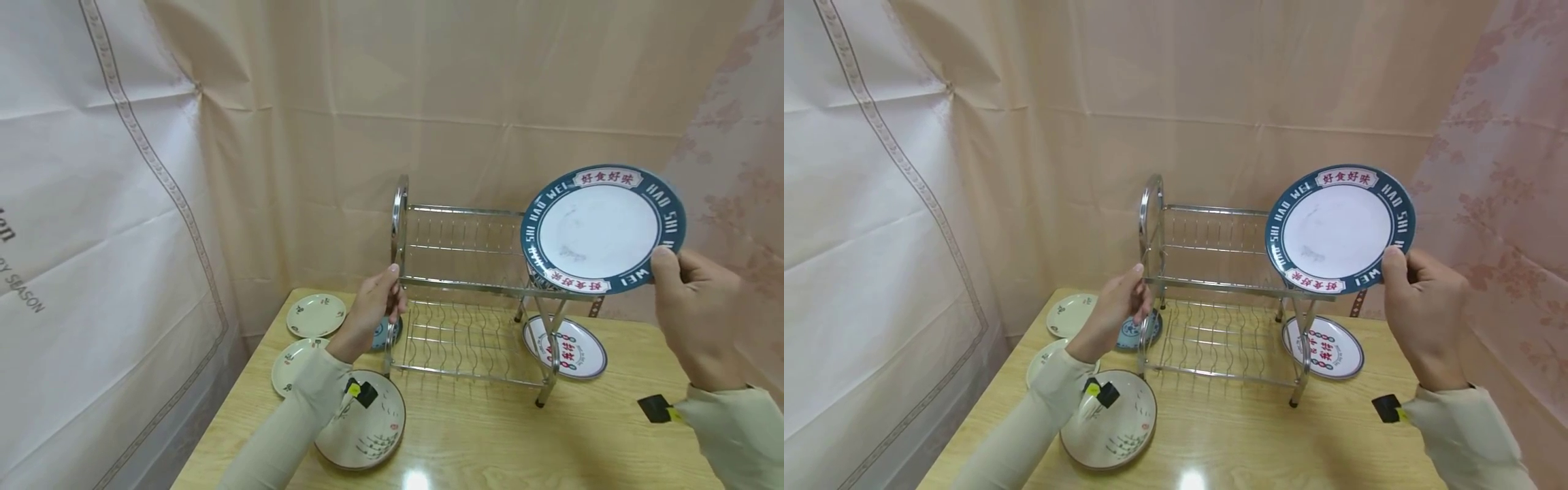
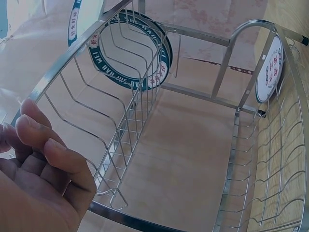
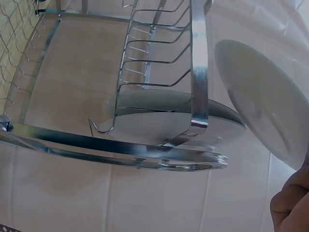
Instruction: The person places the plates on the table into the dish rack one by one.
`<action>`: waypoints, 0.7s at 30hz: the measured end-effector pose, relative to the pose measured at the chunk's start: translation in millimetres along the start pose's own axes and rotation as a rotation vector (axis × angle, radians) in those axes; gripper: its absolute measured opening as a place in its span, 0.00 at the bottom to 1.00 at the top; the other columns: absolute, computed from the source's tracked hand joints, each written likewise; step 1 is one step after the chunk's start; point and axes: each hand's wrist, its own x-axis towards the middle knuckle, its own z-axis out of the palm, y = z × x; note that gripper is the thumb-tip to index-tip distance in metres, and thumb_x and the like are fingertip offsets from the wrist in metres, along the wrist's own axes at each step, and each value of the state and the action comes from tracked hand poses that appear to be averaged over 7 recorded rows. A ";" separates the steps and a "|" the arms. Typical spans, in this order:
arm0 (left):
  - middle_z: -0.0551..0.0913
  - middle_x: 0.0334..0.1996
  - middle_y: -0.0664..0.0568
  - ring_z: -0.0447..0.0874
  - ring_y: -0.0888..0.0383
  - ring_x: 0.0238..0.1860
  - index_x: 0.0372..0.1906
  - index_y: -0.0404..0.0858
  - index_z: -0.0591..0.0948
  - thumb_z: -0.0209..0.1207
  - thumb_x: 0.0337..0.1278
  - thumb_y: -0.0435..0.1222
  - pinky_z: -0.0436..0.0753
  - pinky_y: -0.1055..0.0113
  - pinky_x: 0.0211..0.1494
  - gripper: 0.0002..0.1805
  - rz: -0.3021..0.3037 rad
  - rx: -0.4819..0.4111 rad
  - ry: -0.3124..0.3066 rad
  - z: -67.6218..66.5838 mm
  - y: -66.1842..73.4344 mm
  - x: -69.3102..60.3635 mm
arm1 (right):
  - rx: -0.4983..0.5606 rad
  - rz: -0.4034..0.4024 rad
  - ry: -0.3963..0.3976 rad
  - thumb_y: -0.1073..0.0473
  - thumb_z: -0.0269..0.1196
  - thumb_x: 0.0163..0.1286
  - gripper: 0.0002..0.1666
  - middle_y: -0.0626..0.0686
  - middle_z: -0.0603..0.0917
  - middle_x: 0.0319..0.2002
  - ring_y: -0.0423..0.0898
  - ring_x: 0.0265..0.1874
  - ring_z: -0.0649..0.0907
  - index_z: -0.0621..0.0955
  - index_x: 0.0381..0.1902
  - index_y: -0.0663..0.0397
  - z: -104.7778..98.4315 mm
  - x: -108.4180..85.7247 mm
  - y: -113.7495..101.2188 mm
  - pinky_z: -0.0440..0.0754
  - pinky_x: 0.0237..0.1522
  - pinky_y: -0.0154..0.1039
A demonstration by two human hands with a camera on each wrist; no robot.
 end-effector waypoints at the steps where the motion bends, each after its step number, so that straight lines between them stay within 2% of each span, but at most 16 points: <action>1: 0.76 0.21 0.51 0.68 0.59 0.18 0.28 0.41 0.68 0.44 0.80 0.57 0.71 0.69 0.27 0.27 0.000 -0.002 0.000 0.0 -0.2 0.0 | -0.012 0.006 -0.007 0.50 0.53 0.79 0.23 0.41 0.75 0.22 0.42 0.18 0.63 0.86 0.38 0.62 1.0 -0.3 -0.4 0.56 0.19 0.34; 4: 0.76 0.22 0.52 0.68 0.59 0.18 0.28 0.41 0.68 0.45 0.79 0.58 0.71 0.70 0.27 0.28 0.007 -0.012 -0.005 -0.2 -1.0 0.3 | -0.029 -0.024 -0.015 0.49 0.53 0.79 0.24 0.46 0.73 0.21 0.42 0.18 0.63 0.86 0.36 0.62 4.1 -0.7 -1.8 0.56 0.18 0.34; 8: 0.77 0.21 0.52 0.68 0.59 0.18 0.29 0.40 0.69 0.45 0.79 0.57 0.71 0.70 0.26 0.27 0.016 -0.020 -0.003 -0.2 -0.3 0.3 | -0.027 -0.115 -0.005 0.50 0.54 0.77 0.25 0.53 0.69 0.16 0.40 0.14 0.61 0.79 0.23 0.59 9.0 1.7 -2.9 0.54 0.16 0.34; 11: 0.77 0.21 0.52 0.67 0.59 0.18 0.29 0.40 0.70 0.45 0.80 0.56 0.71 0.70 0.26 0.27 0.024 -0.017 -0.001 -0.4 0.8 0.2 | -0.049 -0.170 -0.001 0.50 0.54 0.77 0.25 0.54 0.69 0.15 0.39 0.13 0.61 0.78 0.21 0.58 12.3 4.3 -3.8 0.54 0.15 0.34; 15: 0.76 0.21 0.51 0.67 0.59 0.18 0.29 0.39 0.71 0.46 0.80 0.56 0.71 0.70 0.26 0.27 0.032 -0.022 0.000 -0.5 1.3 0.1 | -0.074 -0.215 0.001 0.51 0.53 0.77 0.24 0.53 0.71 0.16 0.38 0.12 0.61 0.81 0.23 0.59 15.9 6.0 -4.3 0.54 0.14 0.33; 21: 0.77 0.21 0.52 0.68 0.60 0.18 0.29 0.40 0.71 0.46 0.80 0.56 0.71 0.71 0.26 0.26 0.028 -0.031 -0.001 -0.5 0.1 0.0 | -0.109 -0.278 0.016 0.54 0.53 0.77 0.25 0.54 0.70 0.15 0.38 0.13 0.61 0.75 0.19 0.59 20.7 6.6 -4.3 0.53 0.15 0.32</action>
